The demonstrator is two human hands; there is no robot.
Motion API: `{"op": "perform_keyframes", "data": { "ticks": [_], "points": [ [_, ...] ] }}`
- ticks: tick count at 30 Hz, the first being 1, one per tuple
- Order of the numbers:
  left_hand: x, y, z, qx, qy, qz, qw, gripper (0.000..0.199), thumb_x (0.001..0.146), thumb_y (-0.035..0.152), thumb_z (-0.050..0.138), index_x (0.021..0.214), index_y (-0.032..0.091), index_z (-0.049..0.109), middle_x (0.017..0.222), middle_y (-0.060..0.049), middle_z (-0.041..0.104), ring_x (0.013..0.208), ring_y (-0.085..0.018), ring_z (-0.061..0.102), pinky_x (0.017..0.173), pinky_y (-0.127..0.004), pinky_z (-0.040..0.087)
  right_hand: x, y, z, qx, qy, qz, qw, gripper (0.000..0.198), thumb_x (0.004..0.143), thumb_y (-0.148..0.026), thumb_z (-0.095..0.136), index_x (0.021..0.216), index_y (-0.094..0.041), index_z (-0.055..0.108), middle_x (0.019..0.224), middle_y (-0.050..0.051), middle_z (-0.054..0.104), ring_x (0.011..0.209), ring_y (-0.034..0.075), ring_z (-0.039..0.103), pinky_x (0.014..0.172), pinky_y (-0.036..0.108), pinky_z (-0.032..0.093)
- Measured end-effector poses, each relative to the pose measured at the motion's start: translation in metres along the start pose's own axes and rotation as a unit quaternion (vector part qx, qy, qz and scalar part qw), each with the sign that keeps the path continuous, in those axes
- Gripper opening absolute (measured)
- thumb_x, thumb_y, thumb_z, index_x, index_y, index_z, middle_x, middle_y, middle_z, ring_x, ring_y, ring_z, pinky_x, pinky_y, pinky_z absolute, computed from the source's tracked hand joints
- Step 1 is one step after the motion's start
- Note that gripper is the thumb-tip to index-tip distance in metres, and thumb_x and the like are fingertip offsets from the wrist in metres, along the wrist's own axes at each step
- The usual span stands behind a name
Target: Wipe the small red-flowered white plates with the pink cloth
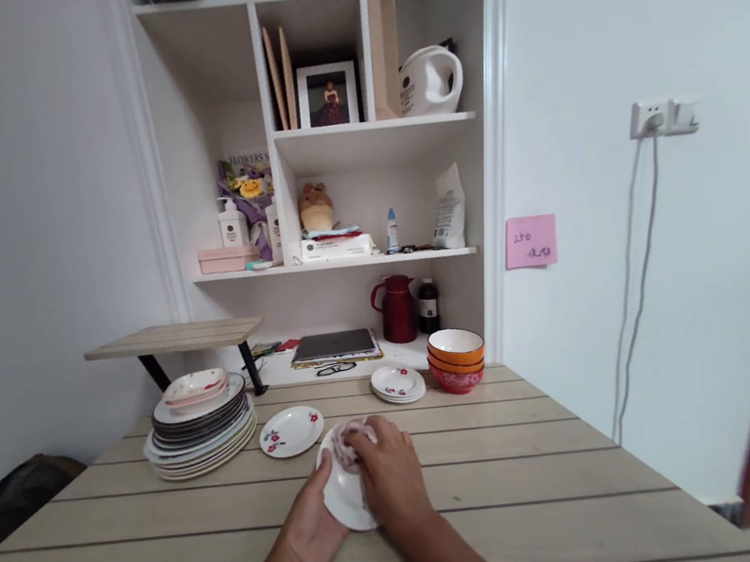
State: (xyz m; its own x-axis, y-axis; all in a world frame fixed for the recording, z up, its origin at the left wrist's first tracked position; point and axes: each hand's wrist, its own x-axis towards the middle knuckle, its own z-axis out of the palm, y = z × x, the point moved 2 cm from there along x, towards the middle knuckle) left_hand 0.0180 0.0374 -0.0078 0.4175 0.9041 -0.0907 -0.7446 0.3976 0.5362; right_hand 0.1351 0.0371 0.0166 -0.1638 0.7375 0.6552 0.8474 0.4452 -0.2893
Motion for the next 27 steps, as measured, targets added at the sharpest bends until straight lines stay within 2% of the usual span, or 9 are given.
{"op": "perform_keyframes", "data": {
  "ticks": [4,7,10,14,16,19,23,27],
  "points": [
    [0.002,-0.001,-0.003,0.008,-0.007,-0.001,1.0,0.047,0.09,0.043,0.056,0.128,0.014,0.058,0.109,-0.013,0.074,0.107,-0.027,0.066,0.096,-0.04,0.046,-0.004,0.014,-0.004,-0.015,-0.001,0.029,0.999,0.038,0.079,-0.005,0.049,0.106,-0.023,0.069,0.107,0.009,0.057,0.099,0.023,0.051,0.087,0.035,0.037],
    [0.001,0.0,-0.004,0.007,-0.02,-0.009,1.0,0.048,0.09,0.045,0.056,0.123,0.01,0.061,0.107,-0.015,0.074,0.107,-0.027,0.066,0.095,-0.039,0.046,-0.014,0.005,-0.003,0.012,-0.032,0.013,0.999,0.036,0.071,-0.003,0.052,0.095,-0.022,0.069,0.103,0.008,0.058,0.097,0.023,0.051,0.085,0.034,0.037],
    [0.0,0.001,-0.005,0.013,-0.025,-0.005,1.0,0.046,0.088,0.043,0.06,0.119,0.01,0.063,0.106,-0.014,0.074,0.103,-0.026,0.067,0.094,-0.036,0.047,-0.019,-0.012,0.001,0.04,-0.049,-0.018,0.998,0.033,0.07,-0.002,0.052,0.089,-0.024,0.069,0.104,0.006,0.059,0.096,0.022,0.051,0.085,0.034,0.036],
    [0.001,0.0,-0.004,0.018,-0.018,-0.001,1.0,0.044,0.088,0.041,0.061,0.121,0.012,0.063,0.104,-0.013,0.074,0.099,-0.025,0.069,0.092,-0.036,0.048,-0.011,-0.016,0.001,0.024,-0.022,-0.055,0.998,0.038,0.076,-0.003,0.051,0.098,-0.027,0.07,0.116,0.006,0.058,0.104,0.024,0.05,0.088,0.036,0.035],
    [0.001,-0.002,-0.003,0.017,-0.018,-0.006,1.0,0.046,0.089,0.043,0.059,0.124,0.013,0.061,0.107,-0.013,0.074,0.1,-0.026,0.068,0.091,-0.037,0.047,-0.006,-0.007,-0.002,0.002,0.007,-0.04,0.999,0.041,0.079,-0.003,0.05,0.104,-0.029,0.07,0.123,0.007,0.055,0.108,0.025,0.048,0.09,0.037,0.034],
    [0.001,-0.002,-0.002,0.02,-0.008,-0.006,1.0,0.052,0.089,0.047,0.058,0.131,0.017,0.056,0.11,-0.013,0.073,0.101,-0.028,0.068,0.092,-0.041,0.046,-0.003,0.011,-0.007,-0.021,0.033,0.012,0.999,0.043,0.08,-0.004,0.049,0.107,-0.029,0.069,0.121,0.008,0.055,0.108,0.025,0.048,0.09,0.038,0.034],
    [0.0,-0.001,-0.002,0.004,-0.021,-0.01,1.0,0.056,0.088,0.051,0.057,0.132,0.016,0.056,0.112,-0.014,0.073,0.106,-0.029,0.066,0.094,-0.041,0.045,-0.01,0.015,-0.006,-0.02,-0.003,0.017,1.0,0.036,0.076,-0.004,0.05,0.099,-0.024,0.069,0.109,0.008,0.057,0.101,0.025,0.049,0.088,0.038,0.035],
    [-0.002,0.001,-0.001,0.012,-0.016,-0.03,0.999,0.053,0.089,0.053,0.053,0.116,0.009,0.065,0.106,-0.016,0.074,0.105,-0.028,0.066,0.094,-0.038,0.046,-0.015,-0.003,-0.001,0.015,-0.038,-0.012,0.999,0.032,0.071,-0.003,0.051,0.092,-0.022,0.068,0.102,0.008,0.057,0.096,0.023,0.049,0.085,0.035,0.037]
  ]
}}
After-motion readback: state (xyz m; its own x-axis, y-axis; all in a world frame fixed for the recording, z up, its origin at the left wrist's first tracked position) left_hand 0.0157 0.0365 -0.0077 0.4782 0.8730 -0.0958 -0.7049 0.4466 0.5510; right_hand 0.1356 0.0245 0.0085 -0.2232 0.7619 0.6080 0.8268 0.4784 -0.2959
